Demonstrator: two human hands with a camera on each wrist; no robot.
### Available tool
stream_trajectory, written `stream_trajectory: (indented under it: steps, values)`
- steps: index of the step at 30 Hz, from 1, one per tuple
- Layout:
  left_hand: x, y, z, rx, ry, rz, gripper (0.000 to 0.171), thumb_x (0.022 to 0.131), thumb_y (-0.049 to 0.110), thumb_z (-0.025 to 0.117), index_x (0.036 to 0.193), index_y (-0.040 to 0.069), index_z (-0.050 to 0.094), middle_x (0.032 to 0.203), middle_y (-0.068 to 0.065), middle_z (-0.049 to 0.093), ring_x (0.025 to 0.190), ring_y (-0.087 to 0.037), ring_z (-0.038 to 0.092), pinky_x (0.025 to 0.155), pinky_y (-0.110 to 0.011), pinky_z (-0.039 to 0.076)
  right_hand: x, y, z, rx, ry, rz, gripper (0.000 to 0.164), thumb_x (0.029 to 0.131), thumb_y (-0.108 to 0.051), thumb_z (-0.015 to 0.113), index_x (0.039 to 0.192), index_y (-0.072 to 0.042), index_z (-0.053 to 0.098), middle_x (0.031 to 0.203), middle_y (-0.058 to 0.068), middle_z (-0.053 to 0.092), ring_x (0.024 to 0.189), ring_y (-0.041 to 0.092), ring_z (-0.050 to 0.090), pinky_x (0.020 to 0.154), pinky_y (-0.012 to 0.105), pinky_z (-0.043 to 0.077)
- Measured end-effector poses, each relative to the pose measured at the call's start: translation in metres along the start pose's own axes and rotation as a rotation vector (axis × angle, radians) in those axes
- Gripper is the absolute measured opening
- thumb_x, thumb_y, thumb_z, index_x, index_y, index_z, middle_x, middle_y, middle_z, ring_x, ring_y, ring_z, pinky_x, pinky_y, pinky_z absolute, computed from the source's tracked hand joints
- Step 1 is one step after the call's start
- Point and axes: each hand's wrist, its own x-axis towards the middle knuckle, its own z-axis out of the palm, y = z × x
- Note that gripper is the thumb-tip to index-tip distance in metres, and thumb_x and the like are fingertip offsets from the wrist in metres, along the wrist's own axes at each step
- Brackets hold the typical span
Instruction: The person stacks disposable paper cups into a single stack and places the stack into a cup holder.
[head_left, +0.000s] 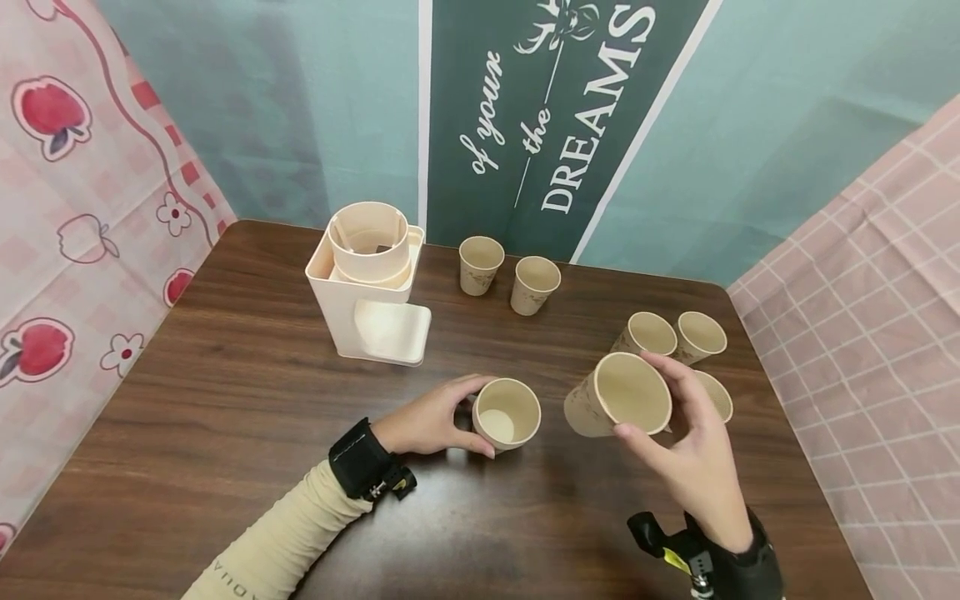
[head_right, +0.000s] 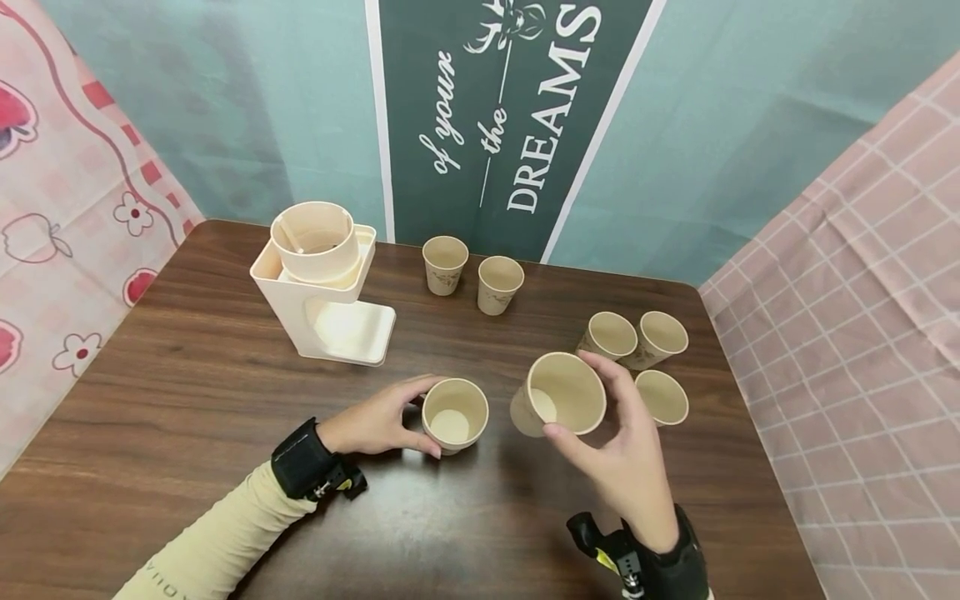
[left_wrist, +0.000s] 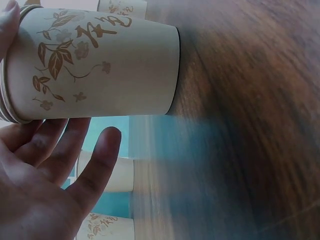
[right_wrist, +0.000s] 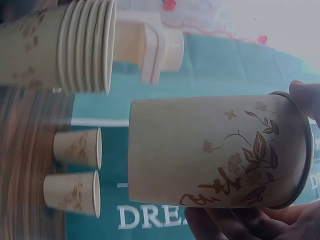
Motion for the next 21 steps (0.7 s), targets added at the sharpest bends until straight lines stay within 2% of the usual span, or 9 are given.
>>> stream_trajectory:
  steps: [5, 9, 21]
  values:
    - [0.000, -0.002, 0.000, 0.029, -0.005, -0.002, 0.085, 0.068, 0.039, 0.081, 0.140, 0.014, 0.045, 0.133, 0.003, 0.052, 0.118, -0.010, 0.050, 0.096, -0.026, 0.045, 0.006, -0.004, 0.016, -0.013, -0.023, -0.001, 0.080, 0.063, 0.020, 0.073, 0.136, 0.003, 0.046, 0.128, 0.011, 0.055, 0.107, 0.017, 0.054, 0.085, 0.018, 0.046]
    - [-0.001, -0.002, 0.000, 0.045, -0.005, 0.021, 0.085, 0.069, 0.046, 0.078, 0.140, 0.013, 0.045, 0.133, 0.002, 0.052, 0.119, -0.011, 0.049, 0.097, -0.027, 0.045, 0.010, -0.007, 0.028, -0.010, -0.040, -0.013, 0.081, 0.062, 0.019, 0.074, 0.136, 0.002, 0.047, 0.125, 0.013, 0.055, 0.106, 0.018, 0.054, 0.086, 0.020, 0.046]
    - [-0.001, 0.000, 0.000, 0.091, -0.009, 0.022, 0.084, 0.070, 0.049, 0.077, 0.140, 0.014, 0.045, 0.133, 0.003, 0.053, 0.117, -0.009, 0.051, 0.099, -0.028, 0.043, 0.015, -0.010, 0.054, -0.006, -0.102, 0.030, 0.080, 0.066, 0.007, 0.079, 0.137, -0.001, 0.044, 0.127, 0.008, 0.055, 0.109, 0.020, 0.054, 0.089, 0.023, 0.046]
